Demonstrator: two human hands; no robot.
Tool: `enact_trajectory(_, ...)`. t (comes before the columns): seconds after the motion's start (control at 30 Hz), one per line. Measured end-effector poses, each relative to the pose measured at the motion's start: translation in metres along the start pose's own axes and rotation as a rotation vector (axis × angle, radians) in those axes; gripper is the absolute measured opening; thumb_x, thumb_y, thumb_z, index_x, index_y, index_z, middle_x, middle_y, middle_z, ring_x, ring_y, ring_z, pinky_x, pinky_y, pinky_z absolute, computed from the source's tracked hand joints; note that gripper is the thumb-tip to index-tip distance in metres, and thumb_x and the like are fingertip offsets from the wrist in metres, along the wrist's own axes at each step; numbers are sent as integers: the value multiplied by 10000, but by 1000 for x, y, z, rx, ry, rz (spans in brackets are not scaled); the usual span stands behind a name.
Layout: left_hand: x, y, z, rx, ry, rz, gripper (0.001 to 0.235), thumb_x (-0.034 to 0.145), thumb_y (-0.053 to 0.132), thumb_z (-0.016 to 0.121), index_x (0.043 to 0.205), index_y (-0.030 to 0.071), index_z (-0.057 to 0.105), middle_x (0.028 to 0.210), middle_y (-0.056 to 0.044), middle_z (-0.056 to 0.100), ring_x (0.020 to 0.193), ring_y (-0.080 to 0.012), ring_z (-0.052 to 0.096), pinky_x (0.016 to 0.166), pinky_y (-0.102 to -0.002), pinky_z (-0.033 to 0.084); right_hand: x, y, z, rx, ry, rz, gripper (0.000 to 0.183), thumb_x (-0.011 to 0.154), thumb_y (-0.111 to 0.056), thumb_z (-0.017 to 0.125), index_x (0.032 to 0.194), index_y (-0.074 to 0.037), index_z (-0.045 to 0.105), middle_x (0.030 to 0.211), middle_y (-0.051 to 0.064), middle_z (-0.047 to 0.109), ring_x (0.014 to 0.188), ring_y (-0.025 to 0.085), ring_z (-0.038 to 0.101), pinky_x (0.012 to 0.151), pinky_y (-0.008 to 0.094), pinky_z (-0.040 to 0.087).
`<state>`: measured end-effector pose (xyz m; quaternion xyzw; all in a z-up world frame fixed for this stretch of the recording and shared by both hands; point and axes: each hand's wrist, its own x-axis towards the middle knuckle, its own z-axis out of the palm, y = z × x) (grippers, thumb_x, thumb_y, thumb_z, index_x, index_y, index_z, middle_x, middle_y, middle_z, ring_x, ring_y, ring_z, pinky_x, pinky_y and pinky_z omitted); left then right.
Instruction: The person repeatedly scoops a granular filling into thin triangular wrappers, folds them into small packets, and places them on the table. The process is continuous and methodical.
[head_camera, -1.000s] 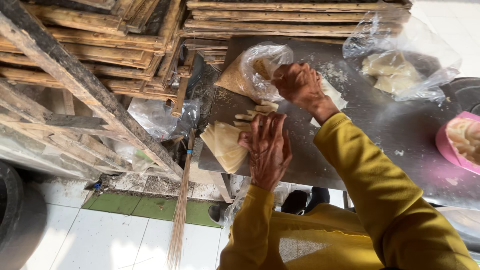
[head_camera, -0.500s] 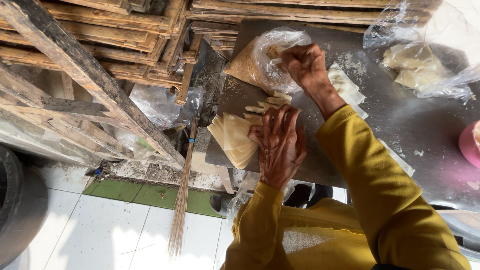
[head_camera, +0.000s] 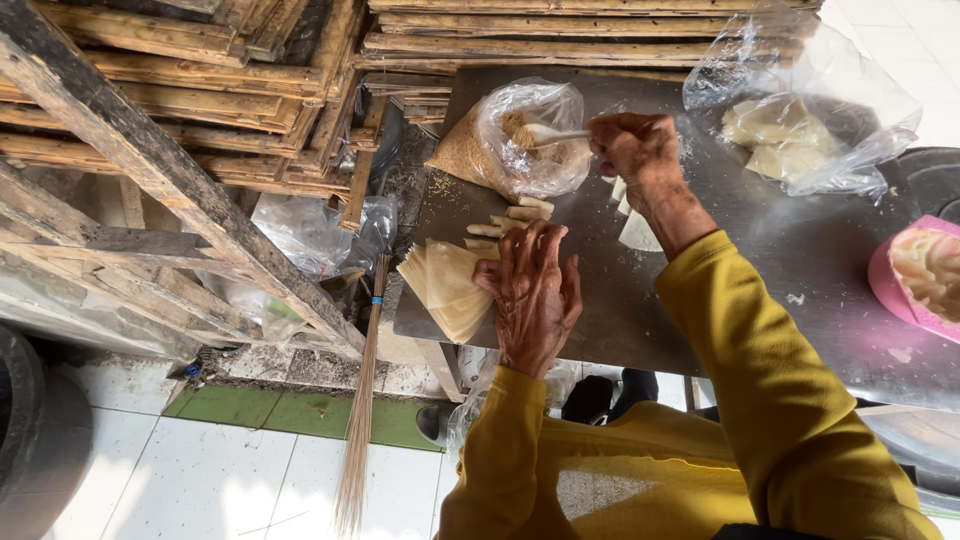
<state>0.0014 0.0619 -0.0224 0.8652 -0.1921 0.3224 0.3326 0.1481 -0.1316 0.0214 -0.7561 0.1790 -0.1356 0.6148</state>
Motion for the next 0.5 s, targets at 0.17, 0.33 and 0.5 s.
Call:
enact_trajectory(0.17, -1, 0, 1, 9, 1, -6, 376, 910, 229, 700, 1252, 88, 633, 1303, -56, 619, 1229, -244, 525, 964, -486, 289, 3, 21, 27, -270, -206, -509, 131, 961, -67, 693, 984, -126, 808, 895, 57, 792, 576, 59, 676, 488, 226, 521)
enact_trajectory(0.33, -2, 0, 2, 5, 18, 1, 353, 919, 227, 700, 1241, 93, 643, 1302, -52, 620, 1238, -232, 528, 971, -477, 291, -3, 15, 41, -130, -132, -209, 141, 931, -100, 691, 979, -152, 813, 874, 44, 799, 518, 75, 659, 434, 245, 495)
enact_trajectory(0.5, -1, -2, 2, -2, 11, -10, 356, 907, 223, 701, 1234, 92, 647, 1295, -54, 626, 1215, -232, 539, 965, -476, 291, -15, -3, 21, 157, 16, 1, 134, 931, -49, 685, 987, -52, 807, 786, 81, 758, 507, 90, 608, 424, 246, 496)
